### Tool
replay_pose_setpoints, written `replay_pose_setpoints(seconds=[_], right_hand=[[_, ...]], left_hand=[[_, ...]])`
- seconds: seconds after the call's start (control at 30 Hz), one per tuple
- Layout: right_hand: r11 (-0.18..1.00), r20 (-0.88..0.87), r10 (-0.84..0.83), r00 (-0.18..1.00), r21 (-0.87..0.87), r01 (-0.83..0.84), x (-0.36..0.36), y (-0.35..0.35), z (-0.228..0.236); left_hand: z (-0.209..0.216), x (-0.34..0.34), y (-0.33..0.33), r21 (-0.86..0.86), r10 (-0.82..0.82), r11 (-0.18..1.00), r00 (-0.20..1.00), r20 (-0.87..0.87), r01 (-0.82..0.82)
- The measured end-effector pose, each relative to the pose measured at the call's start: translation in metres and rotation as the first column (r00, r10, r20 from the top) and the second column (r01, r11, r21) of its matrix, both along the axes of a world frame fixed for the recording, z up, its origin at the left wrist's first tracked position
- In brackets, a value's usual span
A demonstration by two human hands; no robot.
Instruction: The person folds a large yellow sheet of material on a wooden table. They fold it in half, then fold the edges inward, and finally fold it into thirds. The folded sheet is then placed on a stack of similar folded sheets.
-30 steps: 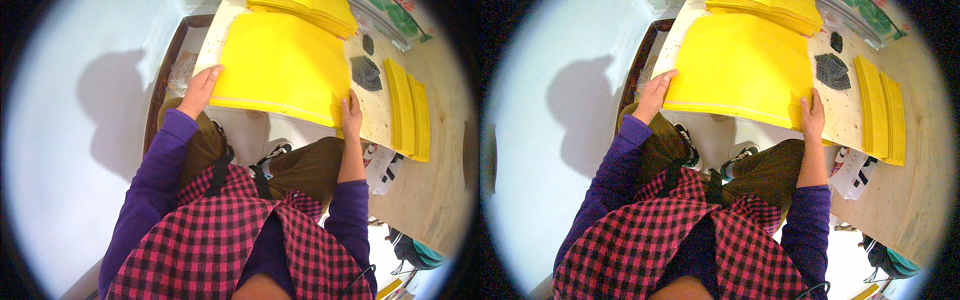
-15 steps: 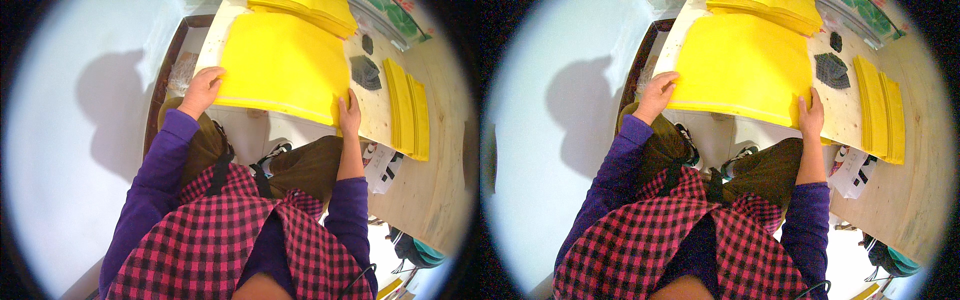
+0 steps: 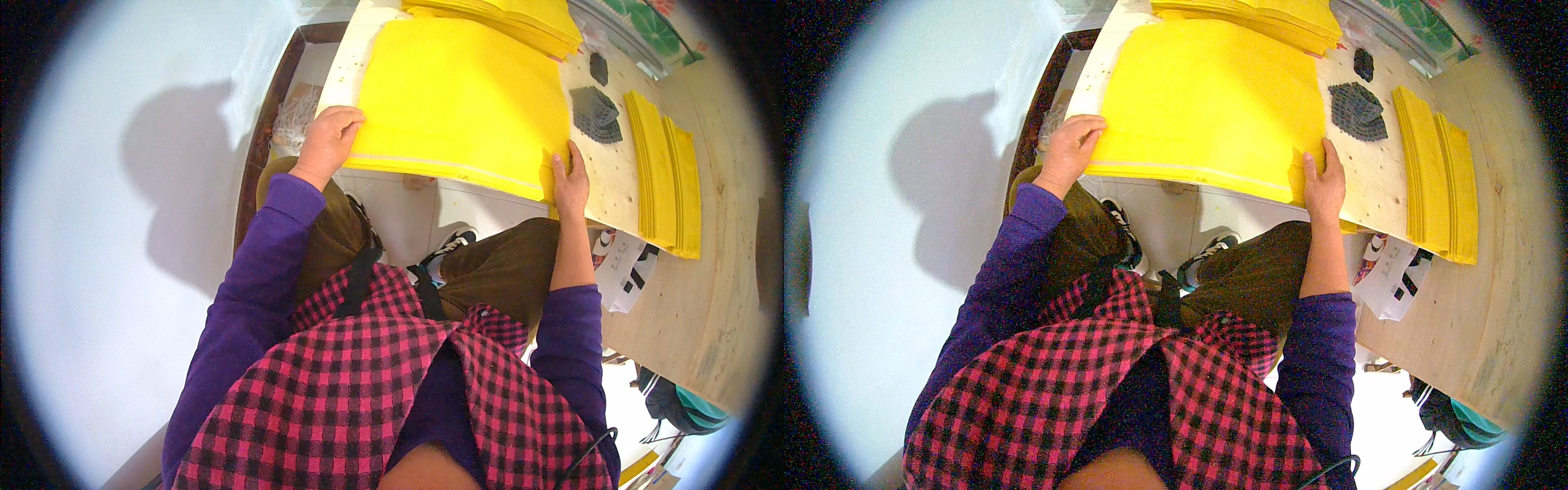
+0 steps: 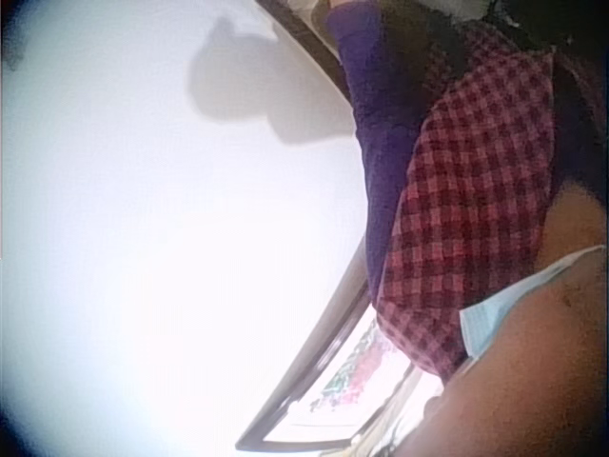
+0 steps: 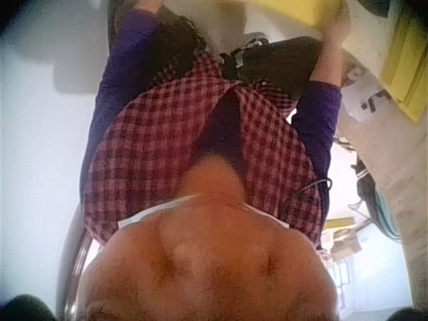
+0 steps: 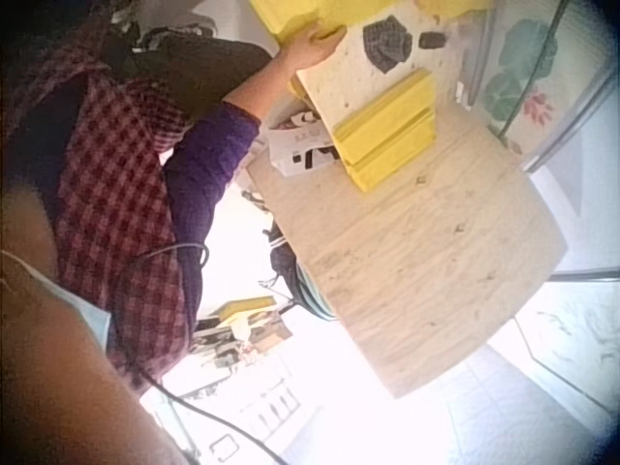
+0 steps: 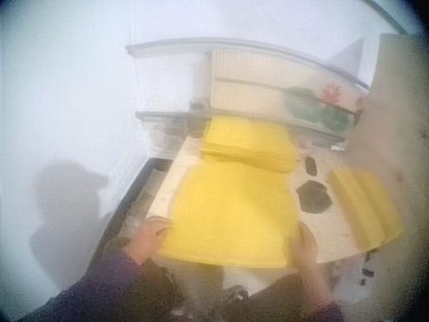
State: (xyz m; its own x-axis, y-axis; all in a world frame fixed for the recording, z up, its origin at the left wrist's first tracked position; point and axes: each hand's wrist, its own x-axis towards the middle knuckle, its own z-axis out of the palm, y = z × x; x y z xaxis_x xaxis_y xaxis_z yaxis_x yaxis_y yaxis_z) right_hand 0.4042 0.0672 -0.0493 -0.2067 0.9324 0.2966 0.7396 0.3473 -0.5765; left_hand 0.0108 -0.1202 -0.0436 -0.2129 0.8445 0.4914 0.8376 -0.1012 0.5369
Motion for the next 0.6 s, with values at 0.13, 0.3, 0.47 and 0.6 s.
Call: replay_pose_setpoints(seconds=[0.13, 0.3, 0.47, 0.6], right_hand=[[1.000, 0.000, -0.007, 1.000, -0.006, 0.007, 0.000, 0.000, -0.001], [1.000, -0.011, -0.004, 1.000, 0.010, 0.004, 0.001, 0.001, -0.002], [1.000, -0.040, -0.002, 0.999, -0.003, 0.002, 0.001, 0.002, -0.003], [1.000, -0.026, -0.018, 0.999, 0.007, 0.019, 0.001, 0.001, -0.005]], left_hand=[[0.002, 0.000, 0.001, 0.012, -0.002, 1.000, 0.999, -0.046, 0.002], [0.006, 0.004, -0.002, 0.064, -0.032, 0.997, 0.997, -0.065, 0.036], [0.010, 0.008, -0.004, 0.050, -0.036, 0.998, 0.998, -0.057, 0.039], [0.012, 0.009, -0.005, 0.016, -0.032, 0.999, 0.997, -0.071, 0.033]])
